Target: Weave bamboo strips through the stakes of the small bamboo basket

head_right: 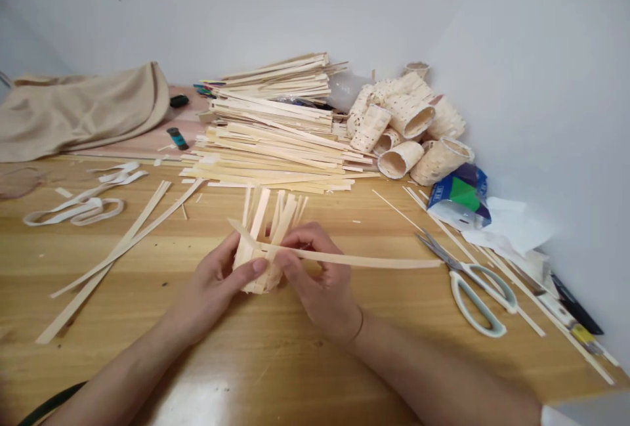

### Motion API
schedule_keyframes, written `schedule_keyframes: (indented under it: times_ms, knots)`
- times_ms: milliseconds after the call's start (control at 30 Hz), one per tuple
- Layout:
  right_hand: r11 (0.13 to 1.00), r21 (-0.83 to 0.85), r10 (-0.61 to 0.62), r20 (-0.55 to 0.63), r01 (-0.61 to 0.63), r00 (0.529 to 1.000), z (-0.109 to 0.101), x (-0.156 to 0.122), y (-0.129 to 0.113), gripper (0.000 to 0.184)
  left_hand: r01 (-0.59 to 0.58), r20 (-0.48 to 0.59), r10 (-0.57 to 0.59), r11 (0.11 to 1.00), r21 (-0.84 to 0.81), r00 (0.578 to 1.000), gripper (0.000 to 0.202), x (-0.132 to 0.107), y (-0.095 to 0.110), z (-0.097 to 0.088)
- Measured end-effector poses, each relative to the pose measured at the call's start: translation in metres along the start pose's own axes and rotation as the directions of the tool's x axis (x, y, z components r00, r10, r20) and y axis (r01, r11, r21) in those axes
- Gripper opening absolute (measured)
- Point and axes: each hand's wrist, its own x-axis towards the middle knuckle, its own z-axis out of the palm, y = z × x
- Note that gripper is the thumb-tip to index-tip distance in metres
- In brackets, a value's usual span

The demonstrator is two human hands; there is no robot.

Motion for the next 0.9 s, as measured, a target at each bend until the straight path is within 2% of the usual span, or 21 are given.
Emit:
schedule_keyframes:
  times_ms: [67,167,300,433,567,667,767,900]
  knots:
    - [0.998,0.009,0.062,-0.024,-0.062,0.998,0.001,-0.001,0.000,0.021,0.070,-0.006,-0.070,0.997,-0.029,0.998,0.060,-0.003,0.001,0.003]
    - [0.997,0.036,0.071,0.020,-0.072,0.997,0.001,-0.002,0.002,0.026,0.099,0.007,-0.099,0.990,-0.101,0.995,0.054,-0.004,0.001,0.004]
    - [0.996,0.073,0.044,0.058,-0.049,0.997,0.000,-0.002,0.006,0.023,0.144,0.053,-0.136,0.964,-0.222,0.989,0.047,-0.002,0.002,0.000]
    - [0.993,0.097,0.058,0.099,-0.068,0.993,0.002,-0.004,0.004,0.021,0.183,0.117,-0.151,0.918,-0.351,0.982,0.049,0.000,0.001,-0.003]
    - [0.998,0.059,0.023,0.086,-0.029,0.996,0.002,-0.007,0.002,0.021,0.216,0.100,-0.193,0.914,-0.344,0.976,0.038,0.000,-0.002,-0.003]
    - [0.991,0.048,0.124,0.050,-0.127,0.991,0.002,-0.009,0.006,0.014,0.217,0.093,-0.197,0.913,-0.346,0.976,0.030,0.000,-0.003,-0.002]
    - [0.971,0.076,0.224,0.050,-0.227,0.973,0.003,-0.010,0.008,0.021,0.201,0.071,-0.188,0.922,-0.329,0.980,0.034,0.000,-0.006,-0.002]
    - [0.969,0.113,0.211,0.084,-0.219,0.974,0.004,-0.009,0.007,0.021,0.139,-0.033,-0.151,0.960,-0.245,0.988,0.047,0.000,-0.010,-0.002]
